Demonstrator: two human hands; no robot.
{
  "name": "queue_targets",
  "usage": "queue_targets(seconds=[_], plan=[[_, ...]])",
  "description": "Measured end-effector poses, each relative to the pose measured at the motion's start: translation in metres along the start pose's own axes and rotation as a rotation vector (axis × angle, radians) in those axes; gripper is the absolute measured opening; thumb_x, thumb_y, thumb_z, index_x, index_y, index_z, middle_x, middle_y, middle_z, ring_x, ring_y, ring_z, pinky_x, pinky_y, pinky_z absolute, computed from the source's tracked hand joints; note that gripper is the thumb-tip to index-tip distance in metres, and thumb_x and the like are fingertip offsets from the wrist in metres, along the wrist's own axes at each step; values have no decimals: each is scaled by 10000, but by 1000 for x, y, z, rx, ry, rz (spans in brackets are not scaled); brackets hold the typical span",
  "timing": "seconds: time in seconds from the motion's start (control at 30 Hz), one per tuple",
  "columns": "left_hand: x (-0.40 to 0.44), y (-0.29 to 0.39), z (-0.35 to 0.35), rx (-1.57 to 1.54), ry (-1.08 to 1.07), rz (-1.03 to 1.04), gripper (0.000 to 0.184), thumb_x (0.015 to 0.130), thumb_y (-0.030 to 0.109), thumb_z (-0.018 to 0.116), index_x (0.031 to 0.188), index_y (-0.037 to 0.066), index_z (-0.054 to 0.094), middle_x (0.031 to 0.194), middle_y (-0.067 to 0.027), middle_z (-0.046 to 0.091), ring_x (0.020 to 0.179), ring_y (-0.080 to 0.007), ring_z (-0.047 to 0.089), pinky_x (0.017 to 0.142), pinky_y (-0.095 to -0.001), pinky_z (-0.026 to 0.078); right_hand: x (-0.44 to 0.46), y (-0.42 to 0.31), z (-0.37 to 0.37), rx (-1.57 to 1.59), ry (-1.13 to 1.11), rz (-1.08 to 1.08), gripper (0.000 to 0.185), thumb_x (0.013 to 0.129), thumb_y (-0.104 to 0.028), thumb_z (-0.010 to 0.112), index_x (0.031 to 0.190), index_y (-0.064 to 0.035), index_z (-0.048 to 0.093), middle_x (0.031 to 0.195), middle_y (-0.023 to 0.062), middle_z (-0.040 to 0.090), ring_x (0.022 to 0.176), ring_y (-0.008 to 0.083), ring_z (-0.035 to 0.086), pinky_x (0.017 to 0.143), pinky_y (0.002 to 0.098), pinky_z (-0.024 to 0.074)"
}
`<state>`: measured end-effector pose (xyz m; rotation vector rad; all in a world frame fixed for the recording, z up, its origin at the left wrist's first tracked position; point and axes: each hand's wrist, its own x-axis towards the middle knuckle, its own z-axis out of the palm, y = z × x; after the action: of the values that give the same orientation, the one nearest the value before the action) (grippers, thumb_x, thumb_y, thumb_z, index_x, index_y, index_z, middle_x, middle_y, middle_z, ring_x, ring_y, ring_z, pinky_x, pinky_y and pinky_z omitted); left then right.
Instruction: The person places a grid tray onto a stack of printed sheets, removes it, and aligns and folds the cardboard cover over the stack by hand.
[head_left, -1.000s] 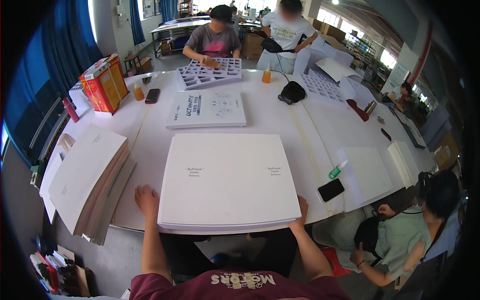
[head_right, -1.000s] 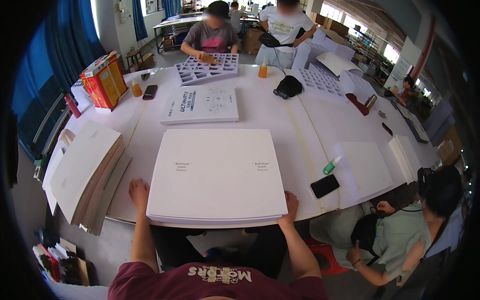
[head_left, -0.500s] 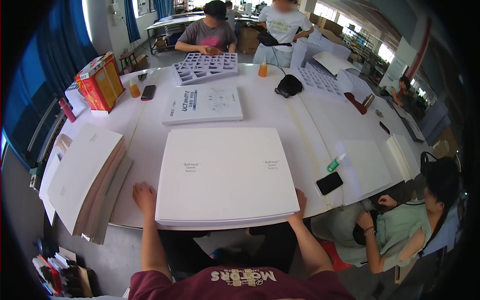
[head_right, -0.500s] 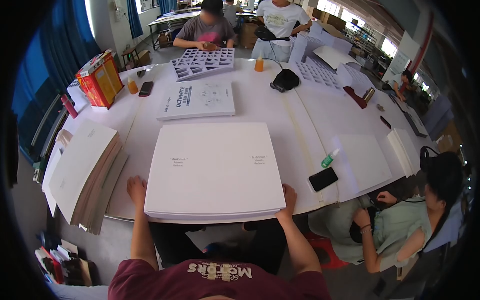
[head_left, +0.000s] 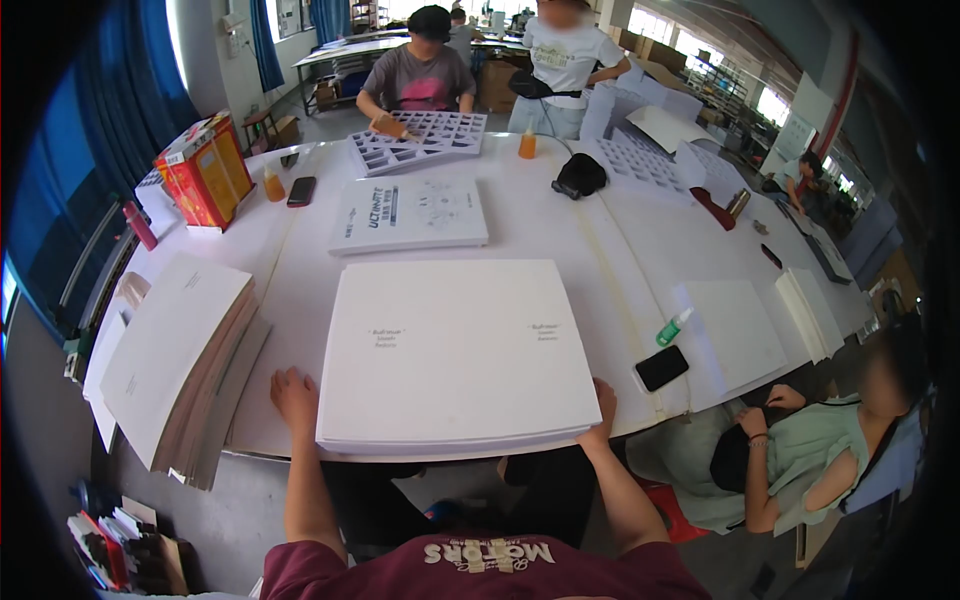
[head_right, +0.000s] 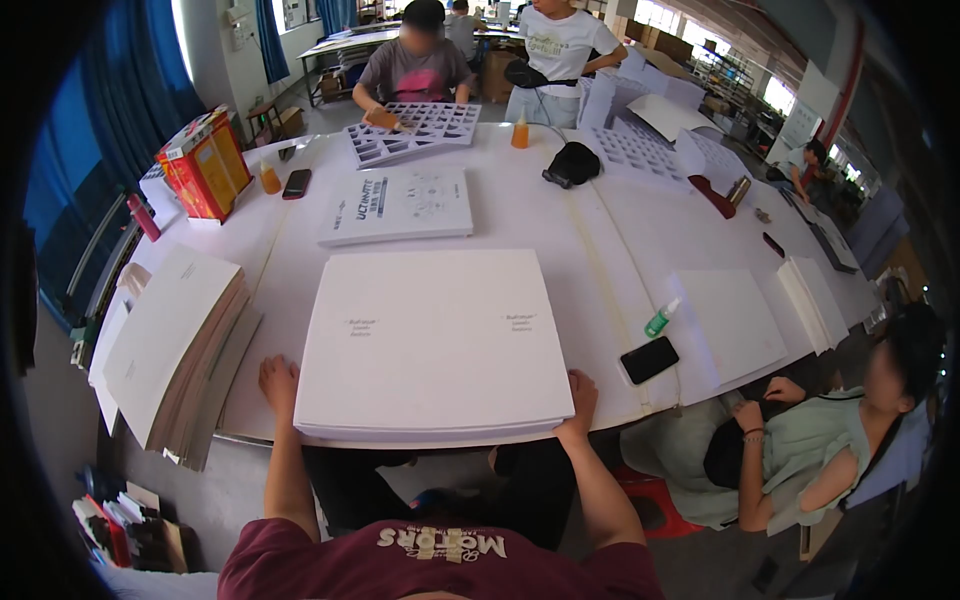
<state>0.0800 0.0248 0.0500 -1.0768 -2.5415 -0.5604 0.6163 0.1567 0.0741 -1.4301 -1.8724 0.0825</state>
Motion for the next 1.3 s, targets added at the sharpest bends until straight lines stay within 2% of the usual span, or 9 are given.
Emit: queue_targets(seconds=[0.23,0.33,0.47,0.63,0.7,0.87,0.97,1.07,1.3], plan=[[0,-5,5,0,39,20,357,848,211,655,1144,24,586,1271,-258,539,1244,-415,472,1053,-514,368,-1,-7,-3,14,68,19,418,883,-299,609,1036,89,600,953,279,642,927,444,600,811,497,468],[2,-4,5,7,27,20,343,839,210,660,1120,28,588,1270,-256,539,1235,-412,479,1037,-516,383,-4,-3,-3,-35,-73,37,300,940,-244,511,1083,14,560,1100,207,601,1029,393,541,886,483,425],[3,-3,1,5,-27,16,321,832,223,661,1080,29,601,1227,-260,565,1209,-415,499,1012,-522,402,-3,24,19,103,-116,277,312,978,-248,443,1071,12,588,1023,219,608,995,405,536,872,492,417],[4,-12,6,-70,-21,40,371,844,203,636,1164,15,614,1227,-267,574,1218,-419,497,1051,-506,375,-5,7,7,-26,-12,66,306,955,-251,477,1039,21,590,1023,218,616,981,400,553,848,490,430],[7,-22,16,-182,-40,33,401,851,199,628,1206,14,603,1260,-260,563,1238,-410,486,1069,-480,366,-6,1,4,-88,55,-37,308,942,-250,493,1007,29,606,1014,225,623,955,404,577,850,496,440],[5,-33,-4,-636,-166,-78,415,906,221,591,1255,-4,580,1328,-224,544,1276,-365,474,1095,-406,349,-4,7,8,217,18,294,321,919,-236,553,1103,22,605,1098,228,616,983,373,602,865,458,470],[-3,-33,0,-870,-269,-136,464,967,292,511,1311,-17,540,1364,-202,531,1299,-328,468,1104,-380,338,-6,39,17,74,37,-56,422,990,-350,487,1141,26,604,1122,205,630,1000,334,616,880,426,475],[-31,-11,-33,-1135,-374,-237,562,1007,395,402,1356,-38,487,1391,-202,511,1314,-304,458,1113,-372,325,-1,24,-1,886,-48,550,556,1036,-457,389,1201,36,586,1184,158,625,1084,273,601,951,396,451],[-95,39,-120,-1422,-387,-329,696,1052,516,198,1438,-27,403,1391,-159,521,1285,-265,482,1108,-369,327,-26,-51,-47,1216,-102,522,730,1036,-546,275,1405,68,410,1437,151,458,1343,232,407,1136,367,277]])
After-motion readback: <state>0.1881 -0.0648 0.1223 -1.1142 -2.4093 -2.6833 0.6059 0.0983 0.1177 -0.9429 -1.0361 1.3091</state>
